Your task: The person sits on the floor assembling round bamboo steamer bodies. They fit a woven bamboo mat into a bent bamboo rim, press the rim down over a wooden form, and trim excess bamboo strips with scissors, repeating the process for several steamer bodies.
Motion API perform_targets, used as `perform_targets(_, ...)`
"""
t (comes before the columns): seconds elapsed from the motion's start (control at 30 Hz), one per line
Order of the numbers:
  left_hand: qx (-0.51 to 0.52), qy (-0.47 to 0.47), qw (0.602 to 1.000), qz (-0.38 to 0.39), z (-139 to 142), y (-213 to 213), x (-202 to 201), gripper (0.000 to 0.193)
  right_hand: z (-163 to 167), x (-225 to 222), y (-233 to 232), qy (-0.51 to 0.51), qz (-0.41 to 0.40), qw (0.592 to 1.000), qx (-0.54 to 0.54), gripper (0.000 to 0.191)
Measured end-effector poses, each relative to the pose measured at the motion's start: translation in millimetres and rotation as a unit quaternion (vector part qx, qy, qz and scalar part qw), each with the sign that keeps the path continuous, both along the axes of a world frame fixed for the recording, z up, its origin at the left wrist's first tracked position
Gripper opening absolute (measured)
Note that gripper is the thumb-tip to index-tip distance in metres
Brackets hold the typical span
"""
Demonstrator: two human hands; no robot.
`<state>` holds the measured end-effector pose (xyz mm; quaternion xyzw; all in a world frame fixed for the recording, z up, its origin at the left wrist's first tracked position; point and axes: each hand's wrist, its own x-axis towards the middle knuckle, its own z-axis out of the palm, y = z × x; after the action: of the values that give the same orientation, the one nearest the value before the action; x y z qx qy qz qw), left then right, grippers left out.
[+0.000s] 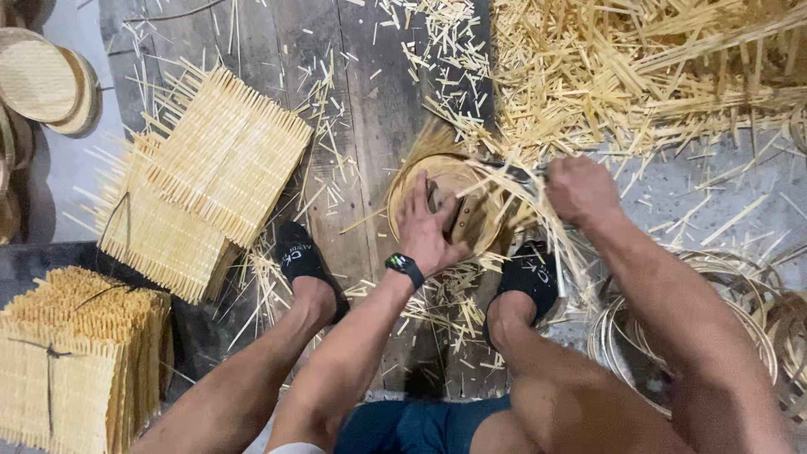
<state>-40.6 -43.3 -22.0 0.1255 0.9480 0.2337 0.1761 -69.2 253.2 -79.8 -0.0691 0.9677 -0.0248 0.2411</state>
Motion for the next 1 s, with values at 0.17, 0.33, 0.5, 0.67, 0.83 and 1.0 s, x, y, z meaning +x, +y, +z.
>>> perform_targets(0.17, 0.023, 0.006, 0.998, -0.066, 3.1, -11.9, -10.2, 0.091, 1.9, -1.4, -3.0, 0.117, 0.023, 0.992, -0.041, 0.045)
perform_targets(0.33, -0.001, -0.015, 0.987, -0.158, 10.1, -16.4, -17.3, 0.095, 5.9, -1.5, -7.2, 0.049, 0.017, 0.998, -0.02, 0.04)
perform_targets(0.5, 0.038, 0.049, 0.994, 0.091, 9.7, 15.6, 0.9, 0.117, 13.4, -2.1, 1.7, 0.018, 0.016, 1.0, 0.01, 0.039)
perform_targets(0.67, 0.033, 0.029, 0.998, 0.05, 11.4, 22.6, -0.8, 0.108, 18.0, -12.1, -14.3, 0.131, 0.04, 0.99, 0.013, 0.032)
perform_targets(0.83, 0.043, 0.043, 0.998, 0.008, 13.9, 9.6, -8.3, 0.103, 33.4, -17.9, -1.7, -0.059, 0.001, 0.998, 0.016, 0.035)
perform_targets(1.0, 0.039, 0.043, 0.998, -0.036, 9.5, 15.5, -4.5, 0.101, 23.5, -15.2, -6.7, 0.061, 0.043, 0.996, 0.046, 0.029)
